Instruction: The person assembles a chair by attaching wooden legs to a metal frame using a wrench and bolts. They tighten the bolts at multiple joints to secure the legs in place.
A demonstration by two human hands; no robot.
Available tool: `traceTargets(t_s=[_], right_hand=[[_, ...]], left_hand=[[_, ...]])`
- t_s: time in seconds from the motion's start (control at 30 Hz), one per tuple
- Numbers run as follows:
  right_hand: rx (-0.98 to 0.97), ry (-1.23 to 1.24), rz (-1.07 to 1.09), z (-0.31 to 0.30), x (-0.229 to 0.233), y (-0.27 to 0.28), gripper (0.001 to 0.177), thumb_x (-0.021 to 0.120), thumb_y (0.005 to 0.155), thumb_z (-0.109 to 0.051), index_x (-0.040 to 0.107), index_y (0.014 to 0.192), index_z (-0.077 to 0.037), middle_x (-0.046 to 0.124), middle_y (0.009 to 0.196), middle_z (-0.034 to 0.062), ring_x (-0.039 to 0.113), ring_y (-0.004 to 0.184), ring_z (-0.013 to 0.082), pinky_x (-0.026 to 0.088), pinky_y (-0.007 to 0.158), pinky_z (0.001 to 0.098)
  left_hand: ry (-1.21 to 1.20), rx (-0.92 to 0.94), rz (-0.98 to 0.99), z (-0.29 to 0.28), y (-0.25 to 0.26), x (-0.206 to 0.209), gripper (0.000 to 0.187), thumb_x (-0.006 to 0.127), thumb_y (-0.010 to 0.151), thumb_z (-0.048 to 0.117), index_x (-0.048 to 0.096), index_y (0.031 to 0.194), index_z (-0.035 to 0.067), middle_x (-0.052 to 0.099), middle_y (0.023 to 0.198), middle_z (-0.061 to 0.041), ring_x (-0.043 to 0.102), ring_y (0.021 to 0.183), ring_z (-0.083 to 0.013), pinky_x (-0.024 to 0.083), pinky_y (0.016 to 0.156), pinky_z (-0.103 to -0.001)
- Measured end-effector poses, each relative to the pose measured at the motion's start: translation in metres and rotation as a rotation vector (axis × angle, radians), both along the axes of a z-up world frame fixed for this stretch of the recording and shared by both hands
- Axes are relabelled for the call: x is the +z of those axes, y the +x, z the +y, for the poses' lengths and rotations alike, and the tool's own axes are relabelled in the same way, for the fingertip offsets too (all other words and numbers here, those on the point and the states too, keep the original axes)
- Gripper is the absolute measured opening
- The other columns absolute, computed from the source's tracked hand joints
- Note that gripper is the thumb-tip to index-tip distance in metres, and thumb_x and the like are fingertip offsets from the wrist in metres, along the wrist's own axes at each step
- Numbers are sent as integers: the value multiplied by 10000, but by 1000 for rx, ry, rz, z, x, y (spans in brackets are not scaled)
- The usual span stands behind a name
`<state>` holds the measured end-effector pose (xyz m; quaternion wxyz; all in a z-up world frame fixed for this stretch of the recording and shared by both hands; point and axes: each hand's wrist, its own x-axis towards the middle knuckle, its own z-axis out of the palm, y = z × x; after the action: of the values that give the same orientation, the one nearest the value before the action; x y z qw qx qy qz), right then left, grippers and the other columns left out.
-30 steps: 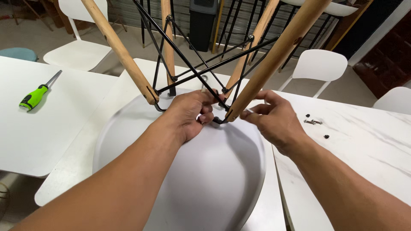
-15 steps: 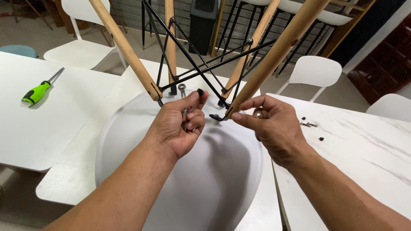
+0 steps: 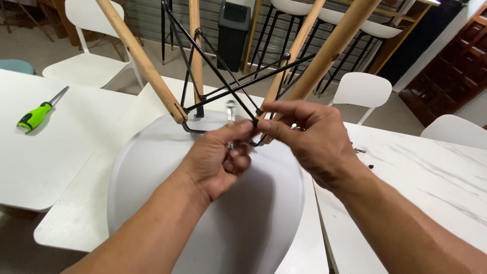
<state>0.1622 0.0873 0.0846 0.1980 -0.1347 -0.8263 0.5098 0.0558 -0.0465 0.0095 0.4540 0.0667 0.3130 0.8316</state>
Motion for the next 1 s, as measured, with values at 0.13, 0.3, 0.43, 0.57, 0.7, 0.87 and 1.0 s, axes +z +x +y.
traceTargets(t_s=[0.13,0.3,0.43,0.57,0.7,0.87,1.0], right_hand=[[-117,159,-180,-4,3,13,298,807,814,-226,821,1092,-117,832,937,13,766,894,108,607,832,274],[-174,212,-372,4,1,38,290,810,845,-244,817,1116,-143,787,968,34,789,846,170,607,774,334],[-374,272,-617,33,-17,61,272,809,888,-281,808,1121,-139,792,962,144,751,881,304,571,822,421],[-484,53,-313,82,-63,85,325,771,843,-265,787,1107,-77,770,1113,89,721,1028,185,561,929,367],[-740,3,-609,122,-122,101,357,701,951,-346,751,1227,-124,757,1209,103,682,1151,225,531,1033,392],[-756,14,-809,139,-169,109,339,691,970,-323,723,1281,-195,728,1298,21,695,1187,215,519,1081,368],[-712,54,-816,137,-183,115,341,703,956,-324,754,1271,-202,743,1304,-7,669,1217,195,491,1117,353]], left_hand=[[-26,-69,57,11,13,3,187,708,836,116,634,1003,75,569,781,33,401,563,-35,264,420,-185],[-259,-58,134,24,34,7,170,722,838,107,653,983,47,539,729,1,380,530,-57,244,417,-223],[-343,-149,261,41,55,13,178,757,827,117,668,947,22,438,663,8,305,489,-71,241,397,-240],[-463,-234,301,52,67,17,193,711,852,128,701,1003,8,610,776,-19,340,512,-58,281,413,-227],[-541,-277,334,55,70,19,208,652,887,148,701,1026,2,736,939,-62,341,517,-64,296,409,-223],[-627,-280,331,51,68,18,197,646,906,145,693,1024,-5,718,962,-87,356,531,-74,292,398,-213],[-688,-281,360,50,67,19,196,647,918,145,702,1034,-2,697,953,-82,382,551,-58,307,408,-202]])
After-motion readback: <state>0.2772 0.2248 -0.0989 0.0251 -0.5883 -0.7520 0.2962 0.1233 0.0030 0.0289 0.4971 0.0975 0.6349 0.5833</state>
